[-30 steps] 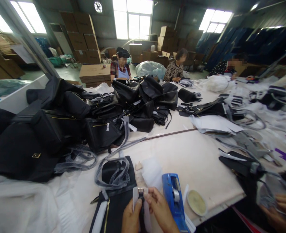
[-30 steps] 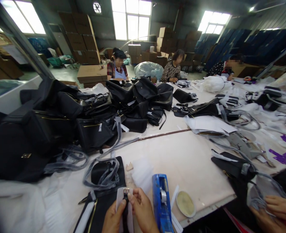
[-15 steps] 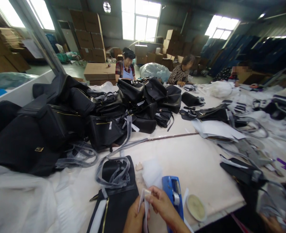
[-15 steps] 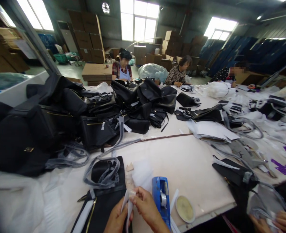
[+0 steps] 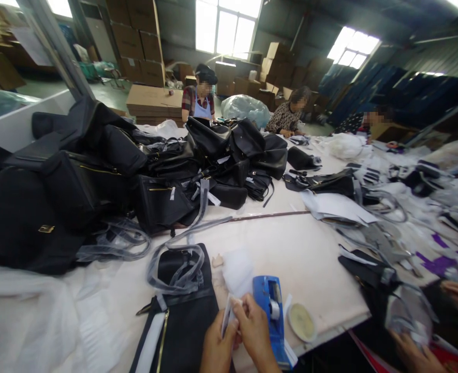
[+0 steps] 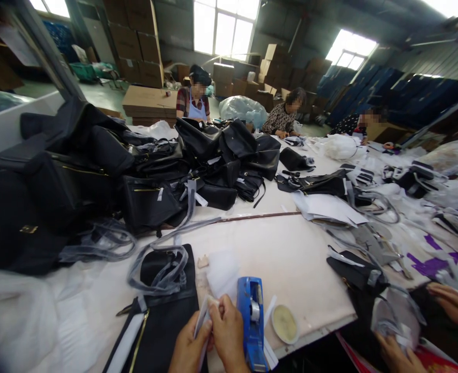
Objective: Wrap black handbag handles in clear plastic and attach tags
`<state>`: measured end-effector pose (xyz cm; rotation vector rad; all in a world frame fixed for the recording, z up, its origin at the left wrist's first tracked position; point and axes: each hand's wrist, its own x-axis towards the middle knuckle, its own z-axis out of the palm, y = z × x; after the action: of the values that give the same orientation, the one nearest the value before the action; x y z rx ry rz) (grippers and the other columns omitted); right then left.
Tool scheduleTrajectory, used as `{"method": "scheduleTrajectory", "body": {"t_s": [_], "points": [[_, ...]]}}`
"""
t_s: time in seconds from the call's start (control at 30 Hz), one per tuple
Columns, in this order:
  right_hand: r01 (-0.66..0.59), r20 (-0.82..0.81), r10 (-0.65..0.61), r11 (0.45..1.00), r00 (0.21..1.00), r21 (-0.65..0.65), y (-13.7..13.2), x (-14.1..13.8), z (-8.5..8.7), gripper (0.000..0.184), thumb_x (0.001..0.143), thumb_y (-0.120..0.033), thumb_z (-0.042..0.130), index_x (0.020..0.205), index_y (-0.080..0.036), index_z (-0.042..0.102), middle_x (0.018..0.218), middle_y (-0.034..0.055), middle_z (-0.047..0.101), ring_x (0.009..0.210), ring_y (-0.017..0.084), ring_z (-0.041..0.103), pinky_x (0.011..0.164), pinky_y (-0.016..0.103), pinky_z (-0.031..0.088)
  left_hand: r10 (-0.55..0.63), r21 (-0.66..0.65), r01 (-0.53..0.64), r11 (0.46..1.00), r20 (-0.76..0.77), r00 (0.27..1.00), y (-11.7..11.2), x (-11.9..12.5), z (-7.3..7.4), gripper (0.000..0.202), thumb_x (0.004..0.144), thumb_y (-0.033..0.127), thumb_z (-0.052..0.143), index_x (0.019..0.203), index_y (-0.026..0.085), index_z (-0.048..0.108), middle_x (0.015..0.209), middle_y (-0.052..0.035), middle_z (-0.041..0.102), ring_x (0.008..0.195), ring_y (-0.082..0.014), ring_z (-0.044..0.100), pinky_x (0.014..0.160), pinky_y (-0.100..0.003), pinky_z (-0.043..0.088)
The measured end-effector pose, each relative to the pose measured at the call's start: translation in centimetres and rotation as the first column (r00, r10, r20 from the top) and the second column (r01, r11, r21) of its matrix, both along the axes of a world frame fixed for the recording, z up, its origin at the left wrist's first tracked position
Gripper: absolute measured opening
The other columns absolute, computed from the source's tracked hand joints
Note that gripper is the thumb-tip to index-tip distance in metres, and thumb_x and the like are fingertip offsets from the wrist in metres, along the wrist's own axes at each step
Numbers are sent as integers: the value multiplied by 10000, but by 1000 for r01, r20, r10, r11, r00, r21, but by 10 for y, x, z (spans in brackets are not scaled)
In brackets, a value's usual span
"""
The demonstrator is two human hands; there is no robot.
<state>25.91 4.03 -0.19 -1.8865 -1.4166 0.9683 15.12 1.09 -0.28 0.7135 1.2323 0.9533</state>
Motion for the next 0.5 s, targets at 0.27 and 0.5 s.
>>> {"method": "scheduleTrajectory", "body": {"t_s": [0.27, 0.5], "points": [[-106, -386, 35, 981, 922, -163, 0, 14, 7, 374, 827, -567, 549, 774, -198, 525, 580, -38, 533, 470, 110, 466, 460, 224, 347, 70, -154, -54, 987, 96, 993, 9, -1, -6, 543, 690, 543, 686, 1024, 116, 674, 668, -40, 681, 498, -142, 583, 391, -188, 380], [-130, -426, 44, 976, 903, -175, -9, 23, 1, 400, 839, -590, 526, 798, -193, 523, 576, -39, 548, 422, 79, 384, 419, 206, 274, 41, -122, -17, 992, 199, 979, 9, -7, -3, 466, 679, 517, 689, 918, 118, 710, 646, -47, 689, 447, -126, 552, 386, -197, 375]]}}
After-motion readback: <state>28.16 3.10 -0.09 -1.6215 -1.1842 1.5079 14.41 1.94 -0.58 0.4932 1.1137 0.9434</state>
